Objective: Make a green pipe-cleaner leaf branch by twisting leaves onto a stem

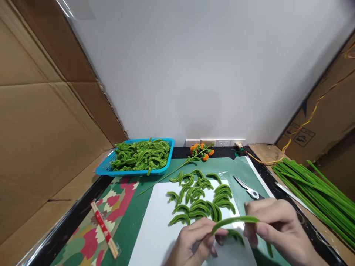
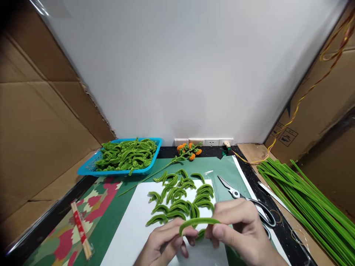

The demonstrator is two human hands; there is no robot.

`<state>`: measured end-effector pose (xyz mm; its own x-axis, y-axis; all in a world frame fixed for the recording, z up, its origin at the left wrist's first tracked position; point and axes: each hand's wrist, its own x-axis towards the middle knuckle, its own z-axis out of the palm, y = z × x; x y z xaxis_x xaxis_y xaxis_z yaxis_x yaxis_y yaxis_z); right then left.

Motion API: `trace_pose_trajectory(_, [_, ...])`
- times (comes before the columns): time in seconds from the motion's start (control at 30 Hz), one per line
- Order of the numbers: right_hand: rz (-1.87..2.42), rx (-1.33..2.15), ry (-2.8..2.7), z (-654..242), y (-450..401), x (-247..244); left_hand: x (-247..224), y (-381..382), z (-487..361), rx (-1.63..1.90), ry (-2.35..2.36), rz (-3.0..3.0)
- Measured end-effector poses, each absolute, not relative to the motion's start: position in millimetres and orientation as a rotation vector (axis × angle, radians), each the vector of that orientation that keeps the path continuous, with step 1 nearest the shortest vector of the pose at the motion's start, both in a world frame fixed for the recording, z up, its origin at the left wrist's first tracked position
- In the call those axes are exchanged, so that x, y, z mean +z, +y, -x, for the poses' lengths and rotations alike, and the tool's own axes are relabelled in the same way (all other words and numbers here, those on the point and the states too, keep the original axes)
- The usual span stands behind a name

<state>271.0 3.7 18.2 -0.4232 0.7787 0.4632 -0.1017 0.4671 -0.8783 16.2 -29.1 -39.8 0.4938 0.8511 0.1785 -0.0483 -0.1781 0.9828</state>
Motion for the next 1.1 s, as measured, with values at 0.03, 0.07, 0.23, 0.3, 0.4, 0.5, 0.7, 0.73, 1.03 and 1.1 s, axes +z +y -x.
trace_pose_trajectory(0.03, [0.554, 1.218, -1.644, -267, 3, 16, -37, -30, -18, 0.927, 0.724, -1.505])
trace_pose_trajectory(0.07, [0.533, 1.293, -1.551, -263, 3, 12, -33, -31, -20, 0.903, 0.746, -1.443])
trace_pose_trajectory(0.23, [0.459, 1.529, -1.339, -245, 4, 3, -16, -36, -35, 0.707, 0.858, -1.043])
trace_pose_trajectory(0.3, [0.402, 1.625, -1.339, -242, 3, 2, -12, -38, -41, 0.651, 0.847, -0.954])
trace_pose_trajectory(0.4, [0.429, 1.681, -1.290, -240, -1, 1, -12, -40, -47, 0.595, 0.813, -0.892])
trace_pose_trajectory(0.5, [0.509, 1.660, -1.190, -235, -5, -3, -16, -42, -48, 0.562, 0.746, -0.854])
trace_pose_trajectory(0.7, [0.399, 1.829, -1.042, -229, -5, -8, -23, -41, -44, 0.547, 0.636, -0.737])
trace_pose_trajectory(0.73, [0.395, 1.835, -1.040, -230, -4, -9, -24, -40, -44, 0.536, 0.626, -0.732])
trace_pose_trajectory(1.03, [0.516, 1.768, -1.160, -236, -2, -23, -26, -38, -43, 0.496, 0.589, -0.738])
trace_pose_trajectory(1.1, [0.566, 1.722, -1.194, -236, -2, -21, -25, -38, -43, 0.481, 0.577, -0.751])
